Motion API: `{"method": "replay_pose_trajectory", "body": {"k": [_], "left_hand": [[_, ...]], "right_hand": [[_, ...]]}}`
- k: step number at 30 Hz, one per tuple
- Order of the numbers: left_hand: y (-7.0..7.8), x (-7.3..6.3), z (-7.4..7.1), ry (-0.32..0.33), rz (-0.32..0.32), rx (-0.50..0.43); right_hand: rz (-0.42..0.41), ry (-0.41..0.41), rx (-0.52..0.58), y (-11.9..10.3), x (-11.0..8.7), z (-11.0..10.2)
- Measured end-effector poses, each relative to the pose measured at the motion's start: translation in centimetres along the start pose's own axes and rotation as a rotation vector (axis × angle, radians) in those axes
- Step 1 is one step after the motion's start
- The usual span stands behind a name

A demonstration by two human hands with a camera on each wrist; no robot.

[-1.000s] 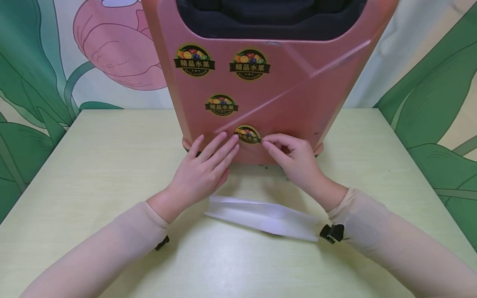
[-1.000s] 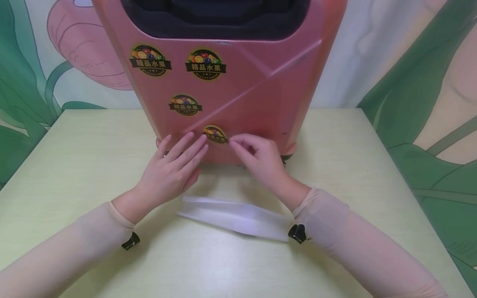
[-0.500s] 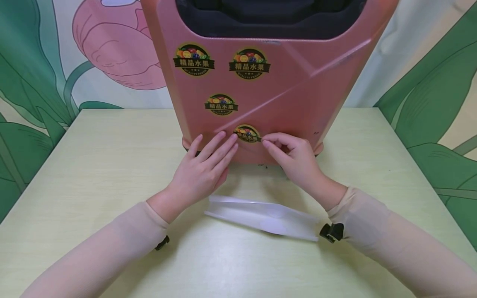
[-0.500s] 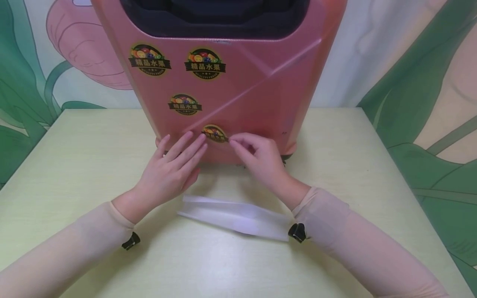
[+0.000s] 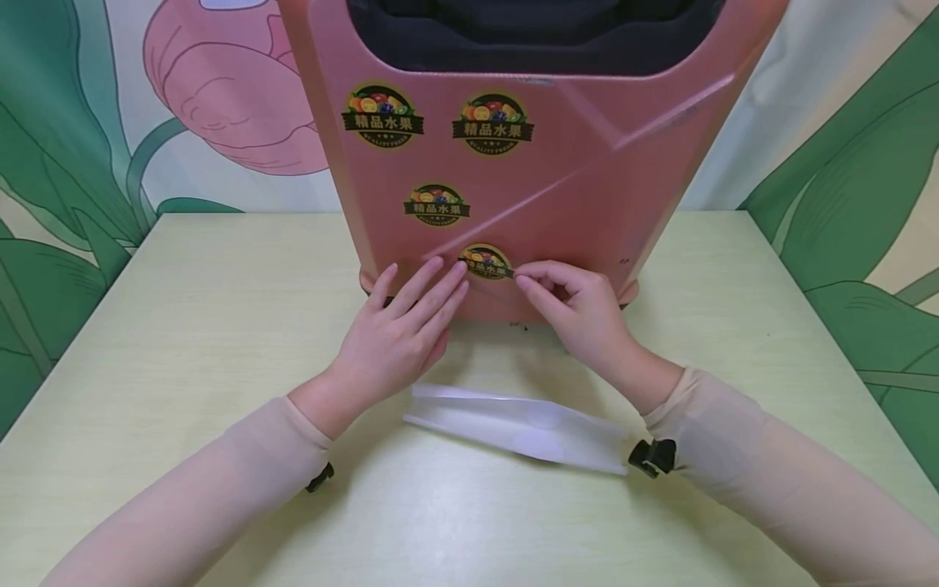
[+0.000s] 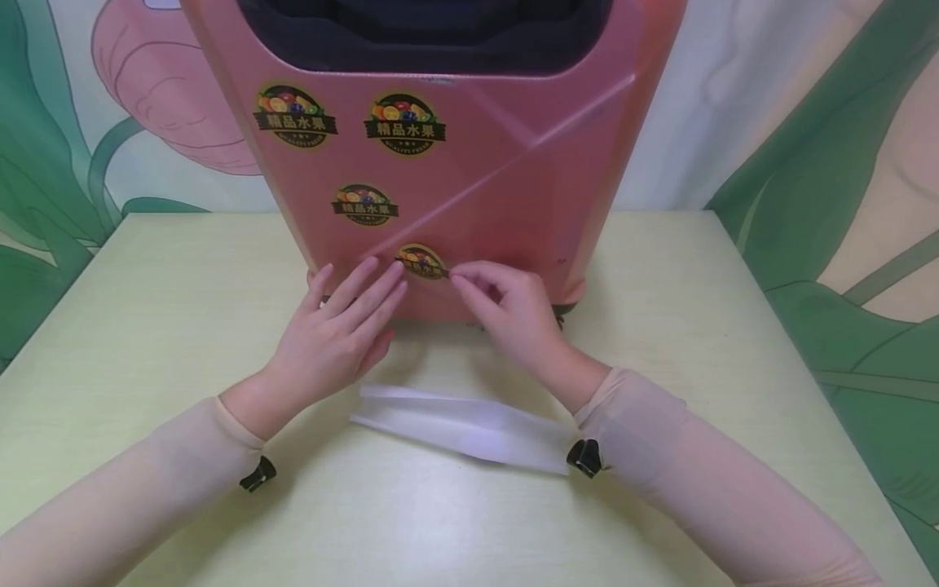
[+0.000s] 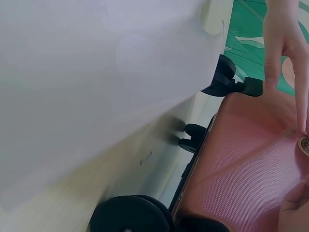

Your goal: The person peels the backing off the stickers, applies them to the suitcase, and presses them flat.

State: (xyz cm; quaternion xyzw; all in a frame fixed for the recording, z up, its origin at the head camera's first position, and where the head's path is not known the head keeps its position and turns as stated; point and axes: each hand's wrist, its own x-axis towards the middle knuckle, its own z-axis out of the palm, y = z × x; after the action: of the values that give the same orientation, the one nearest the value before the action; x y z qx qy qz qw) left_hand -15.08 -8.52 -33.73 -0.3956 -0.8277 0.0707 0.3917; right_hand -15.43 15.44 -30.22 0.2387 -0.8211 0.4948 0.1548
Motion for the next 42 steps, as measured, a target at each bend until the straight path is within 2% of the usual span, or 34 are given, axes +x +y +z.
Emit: {"method": "replay_pose_trajectory", "body": {"k": [6,19,34,42], "left_hand": [[-0.04,0.01,0.00,0.016,-0.003,0.000],[-0.10,-0.01,0.03,0.007,-0.013,0.009],[-0.27,-0.38,0.20,-0.006,-0.019,0.032],[-0.10,0.26,-0.10,0.051,-0.007,0.020]], "right_hand": [[-0.017,-0.006,-0.008,0.15,0.06,0.18],[-0.030,0.005,-0.033,0.13,0.10,0.18],[-0.054,0.016,-0.116,-0.30,0.21,0.06],[-0.064,0.010,-0.116,-0.14,0.14,0.10]]}}
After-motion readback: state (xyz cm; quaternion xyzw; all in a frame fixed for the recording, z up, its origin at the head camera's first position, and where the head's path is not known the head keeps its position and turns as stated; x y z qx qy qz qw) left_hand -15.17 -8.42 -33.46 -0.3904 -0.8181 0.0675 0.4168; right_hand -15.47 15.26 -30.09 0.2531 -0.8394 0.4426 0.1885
